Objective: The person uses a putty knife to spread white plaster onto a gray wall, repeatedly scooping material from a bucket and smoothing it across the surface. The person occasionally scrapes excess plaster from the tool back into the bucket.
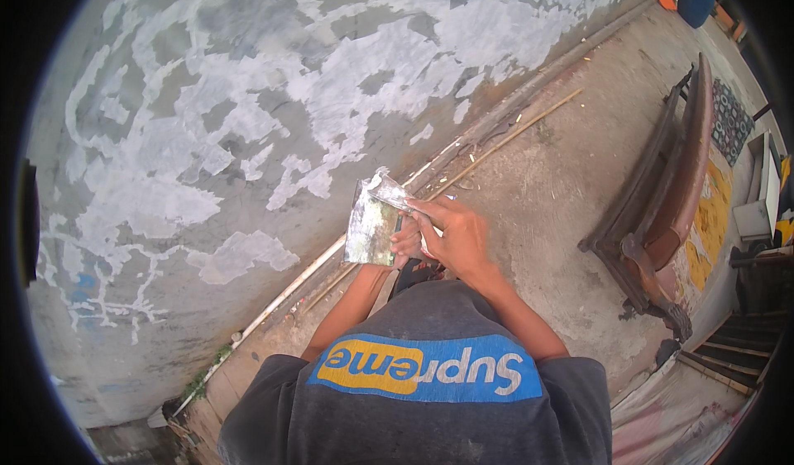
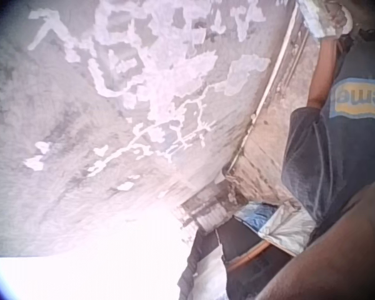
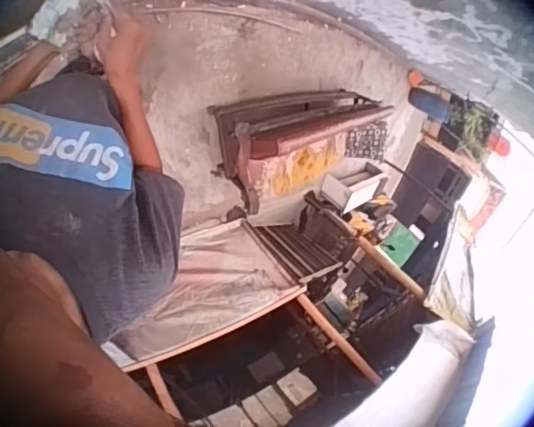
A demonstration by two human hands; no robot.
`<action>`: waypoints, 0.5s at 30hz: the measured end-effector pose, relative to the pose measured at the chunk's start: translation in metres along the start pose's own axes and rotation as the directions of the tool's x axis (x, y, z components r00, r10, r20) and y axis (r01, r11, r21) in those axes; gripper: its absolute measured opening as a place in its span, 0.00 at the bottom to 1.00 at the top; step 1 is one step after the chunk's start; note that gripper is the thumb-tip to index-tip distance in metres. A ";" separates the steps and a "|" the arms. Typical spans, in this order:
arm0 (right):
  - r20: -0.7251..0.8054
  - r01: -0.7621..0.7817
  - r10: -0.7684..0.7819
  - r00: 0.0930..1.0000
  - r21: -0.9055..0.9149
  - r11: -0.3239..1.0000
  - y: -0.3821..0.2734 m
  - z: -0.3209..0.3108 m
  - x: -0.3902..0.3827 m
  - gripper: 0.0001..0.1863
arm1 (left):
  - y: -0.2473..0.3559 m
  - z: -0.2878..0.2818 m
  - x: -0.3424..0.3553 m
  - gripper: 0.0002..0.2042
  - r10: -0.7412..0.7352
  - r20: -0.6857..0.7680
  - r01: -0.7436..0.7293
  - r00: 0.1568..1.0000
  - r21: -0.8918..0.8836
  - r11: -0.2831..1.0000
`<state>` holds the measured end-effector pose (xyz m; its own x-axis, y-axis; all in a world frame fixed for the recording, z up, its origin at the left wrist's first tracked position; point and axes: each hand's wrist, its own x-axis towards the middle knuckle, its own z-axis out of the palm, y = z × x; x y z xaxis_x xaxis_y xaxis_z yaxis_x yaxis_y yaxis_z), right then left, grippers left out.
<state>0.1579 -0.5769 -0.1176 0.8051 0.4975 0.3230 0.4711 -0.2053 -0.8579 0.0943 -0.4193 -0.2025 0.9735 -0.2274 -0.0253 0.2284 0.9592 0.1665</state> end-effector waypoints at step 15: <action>0.236 0.244 -0.208 0.949 -0.135 0.960 0.027 -0.038 0.026 0.18 | 0.008 0.013 0.002 0.19 -0.245 0.119 0.272 0.962 -0.394 0.878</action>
<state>0.2057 -0.6017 -0.1169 0.5812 0.7137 0.3910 0.6976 -0.1896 -0.6909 0.0979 -0.4140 -0.1885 0.8792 -0.4737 0.0521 0.4708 0.8464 -0.2489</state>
